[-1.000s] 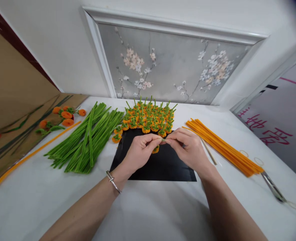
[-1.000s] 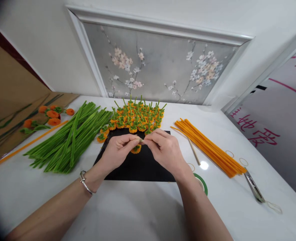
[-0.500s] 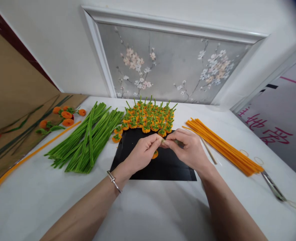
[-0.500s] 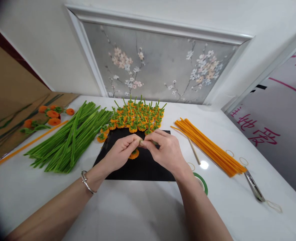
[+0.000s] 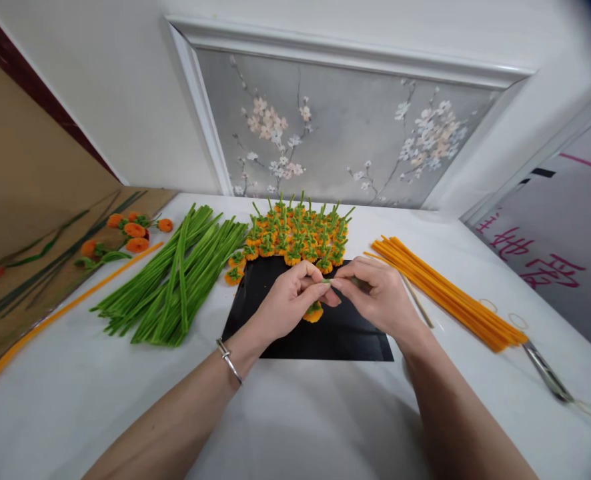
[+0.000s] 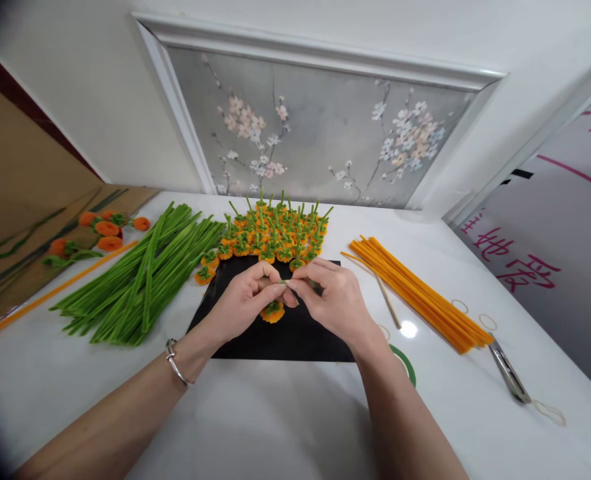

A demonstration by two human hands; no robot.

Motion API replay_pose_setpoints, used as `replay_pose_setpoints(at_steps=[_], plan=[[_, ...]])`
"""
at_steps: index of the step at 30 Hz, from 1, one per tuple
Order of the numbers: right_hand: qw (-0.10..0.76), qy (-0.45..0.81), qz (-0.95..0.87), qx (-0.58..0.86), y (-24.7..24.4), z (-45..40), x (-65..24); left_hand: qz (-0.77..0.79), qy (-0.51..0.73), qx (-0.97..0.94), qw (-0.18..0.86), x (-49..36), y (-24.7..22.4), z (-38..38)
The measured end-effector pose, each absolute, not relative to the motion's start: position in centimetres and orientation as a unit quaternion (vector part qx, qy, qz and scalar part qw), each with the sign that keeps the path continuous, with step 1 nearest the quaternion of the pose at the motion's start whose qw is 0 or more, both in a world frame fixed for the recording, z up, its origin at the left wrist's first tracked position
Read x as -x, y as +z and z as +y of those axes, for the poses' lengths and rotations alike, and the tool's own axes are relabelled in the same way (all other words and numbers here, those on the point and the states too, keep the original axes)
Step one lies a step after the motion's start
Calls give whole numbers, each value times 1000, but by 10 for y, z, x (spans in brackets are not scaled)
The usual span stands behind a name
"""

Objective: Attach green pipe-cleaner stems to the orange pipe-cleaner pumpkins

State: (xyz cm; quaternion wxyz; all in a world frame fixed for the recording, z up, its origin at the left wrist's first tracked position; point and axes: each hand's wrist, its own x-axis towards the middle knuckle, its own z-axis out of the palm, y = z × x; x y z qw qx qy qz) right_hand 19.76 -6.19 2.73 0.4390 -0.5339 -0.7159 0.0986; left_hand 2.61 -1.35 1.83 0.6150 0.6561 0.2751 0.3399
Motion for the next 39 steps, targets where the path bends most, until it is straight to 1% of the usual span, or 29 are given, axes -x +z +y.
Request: replay_pose_setpoints(at_steps=[4, 9, 14, 21, 26, 31, 35, 39], plan=[[435, 102, -721, 530, 27, -60, -199, 260, 371, -648, 612, -28, 18, -13], [429, 93, -722, 535, 22, -55, -199, 306, 403, -681, 529, -30, 13, -10], [421, 99, -722, 541, 19, -53, -196, 339, 397, -698, 490, -31, 8, -5], [417, 139, -702, 560, 17, -55, -191, 319, 372, -733, 473, -29, 8, -10], [402, 169, -689, 579, 17, -56, -188, 339, 378, -774, 377, -28, 7, -17], [409, 179, -698, 561, 20, -58, -185, 325, 406, -810, 270, -26, 2, -18], [417, 168, -699, 556, 19, -59, -183, 329, 401, -809, 276, -25, 1, -16], [397, 139, -708, 567, 17, -59, -183, 322, 385, -815, 290, -24, 3, -16]])
